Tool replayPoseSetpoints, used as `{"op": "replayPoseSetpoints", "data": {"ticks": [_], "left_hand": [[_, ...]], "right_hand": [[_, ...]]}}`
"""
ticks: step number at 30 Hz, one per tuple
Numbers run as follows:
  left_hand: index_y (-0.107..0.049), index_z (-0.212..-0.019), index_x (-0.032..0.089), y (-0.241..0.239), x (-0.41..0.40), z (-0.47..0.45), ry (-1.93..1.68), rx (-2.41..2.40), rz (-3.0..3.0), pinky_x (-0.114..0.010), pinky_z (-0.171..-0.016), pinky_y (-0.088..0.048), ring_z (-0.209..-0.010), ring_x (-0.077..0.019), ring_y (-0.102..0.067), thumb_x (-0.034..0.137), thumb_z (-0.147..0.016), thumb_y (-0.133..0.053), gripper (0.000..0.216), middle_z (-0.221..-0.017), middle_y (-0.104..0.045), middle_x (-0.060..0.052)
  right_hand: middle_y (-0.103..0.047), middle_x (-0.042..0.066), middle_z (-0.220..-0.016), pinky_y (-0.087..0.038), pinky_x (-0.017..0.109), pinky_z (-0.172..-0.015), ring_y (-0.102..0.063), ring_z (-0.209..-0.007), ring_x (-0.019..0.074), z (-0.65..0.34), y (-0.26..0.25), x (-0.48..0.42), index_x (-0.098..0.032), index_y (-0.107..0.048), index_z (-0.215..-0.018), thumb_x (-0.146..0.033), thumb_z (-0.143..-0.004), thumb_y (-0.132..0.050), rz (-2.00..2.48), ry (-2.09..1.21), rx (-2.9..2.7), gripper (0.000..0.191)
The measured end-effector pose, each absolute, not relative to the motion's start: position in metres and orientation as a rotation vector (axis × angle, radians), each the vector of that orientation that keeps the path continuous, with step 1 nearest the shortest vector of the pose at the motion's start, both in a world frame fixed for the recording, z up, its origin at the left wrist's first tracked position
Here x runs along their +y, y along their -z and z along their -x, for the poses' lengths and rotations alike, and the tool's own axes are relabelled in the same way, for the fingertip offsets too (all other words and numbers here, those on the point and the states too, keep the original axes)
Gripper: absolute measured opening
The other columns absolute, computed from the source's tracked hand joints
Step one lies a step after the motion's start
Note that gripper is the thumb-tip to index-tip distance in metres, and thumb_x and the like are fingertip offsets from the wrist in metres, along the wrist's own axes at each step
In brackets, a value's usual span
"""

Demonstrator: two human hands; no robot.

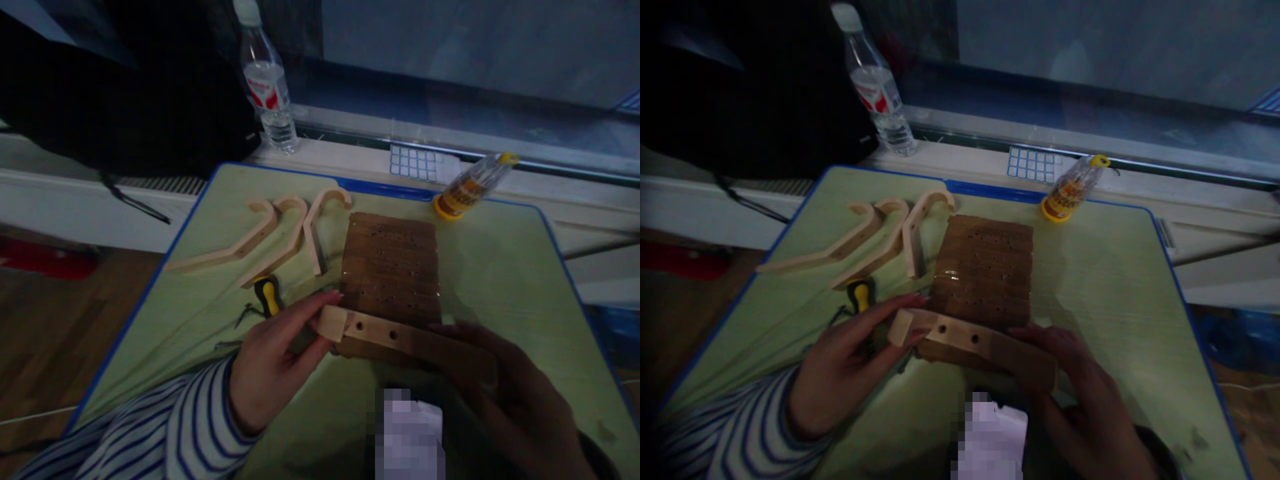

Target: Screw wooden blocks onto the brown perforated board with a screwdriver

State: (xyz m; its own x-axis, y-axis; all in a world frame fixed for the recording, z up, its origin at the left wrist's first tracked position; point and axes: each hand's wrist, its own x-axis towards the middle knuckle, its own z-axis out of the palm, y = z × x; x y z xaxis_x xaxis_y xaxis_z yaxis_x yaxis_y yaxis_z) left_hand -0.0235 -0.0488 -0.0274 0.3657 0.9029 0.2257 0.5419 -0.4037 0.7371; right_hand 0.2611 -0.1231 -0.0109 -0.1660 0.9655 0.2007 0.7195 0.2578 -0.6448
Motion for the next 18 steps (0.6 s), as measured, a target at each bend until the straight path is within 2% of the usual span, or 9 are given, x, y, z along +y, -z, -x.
{"op": "replayPoseSetpoints", "data": {"ticks": [6,10,14,18], "left_hand": [[-0.054,-0.125,0.022,0.0285,-0.0495,0.0245,-0.822,1.273,-2.076,-0.024,-0.089,-0.056,-0.092,-0.0137,-0.070,0.020,-0.085,-0.063,0.041,-0.112,-0.071,-0.001],[-0.055,-0.124,0.024,0.0303,-0.0498,0.0247,-0.809,1.281,-2.053,-0.021,-0.082,-0.057,-0.088,-0.0123,-0.070,0.021,-0.085,-0.063,0.040,-0.108,-0.072,0.001],[-0.053,-0.126,0.024,0.0309,-0.0506,0.0248,-0.815,1.258,-2.064,-0.024,-0.086,-0.057,-0.093,-0.0136,-0.070,0.021,-0.086,-0.062,0.041,-0.112,-0.071,0.000],[-0.052,-0.127,0.025,0.0303,-0.0501,0.0255,-0.803,1.241,-2.061,-0.022,-0.082,-0.058,-0.092,-0.0135,-0.070,0.021,-0.087,-0.061,0.041,-0.111,-0.071,0.000]], "right_hand": [[-0.067,0.003,-0.122,-0.054,0.024,-0.091,-0.065,-0.109,0.0162,-0.2599,0.0152,-0.1234,-0.028,-0.037,-0.142,-0.020,-0.090,-0.057,1.507,-0.628,-1.860,0.056],[-0.067,0.003,-0.123,-0.055,0.024,-0.091,-0.065,-0.110,0.0161,-0.2611,0.0156,-0.1244,-0.029,-0.036,-0.143,-0.020,-0.090,-0.057,1.504,-0.642,-1.861,0.057],[-0.067,0.003,-0.124,-0.054,0.025,-0.092,-0.064,-0.111,0.0162,-0.2626,0.0178,-0.1248,-0.029,-0.034,-0.144,-0.021,-0.091,-0.057,1.521,-0.659,-1.844,0.059],[-0.067,0.002,-0.123,-0.054,0.024,-0.093,-0.064,-0.112,0.0152,-0.2621,0.0188,-0.1239,-0.030,-0.033,-0.144,-0.021,-0.091,-0.057,1.535,-0.655,-1.850,0.059]]}}
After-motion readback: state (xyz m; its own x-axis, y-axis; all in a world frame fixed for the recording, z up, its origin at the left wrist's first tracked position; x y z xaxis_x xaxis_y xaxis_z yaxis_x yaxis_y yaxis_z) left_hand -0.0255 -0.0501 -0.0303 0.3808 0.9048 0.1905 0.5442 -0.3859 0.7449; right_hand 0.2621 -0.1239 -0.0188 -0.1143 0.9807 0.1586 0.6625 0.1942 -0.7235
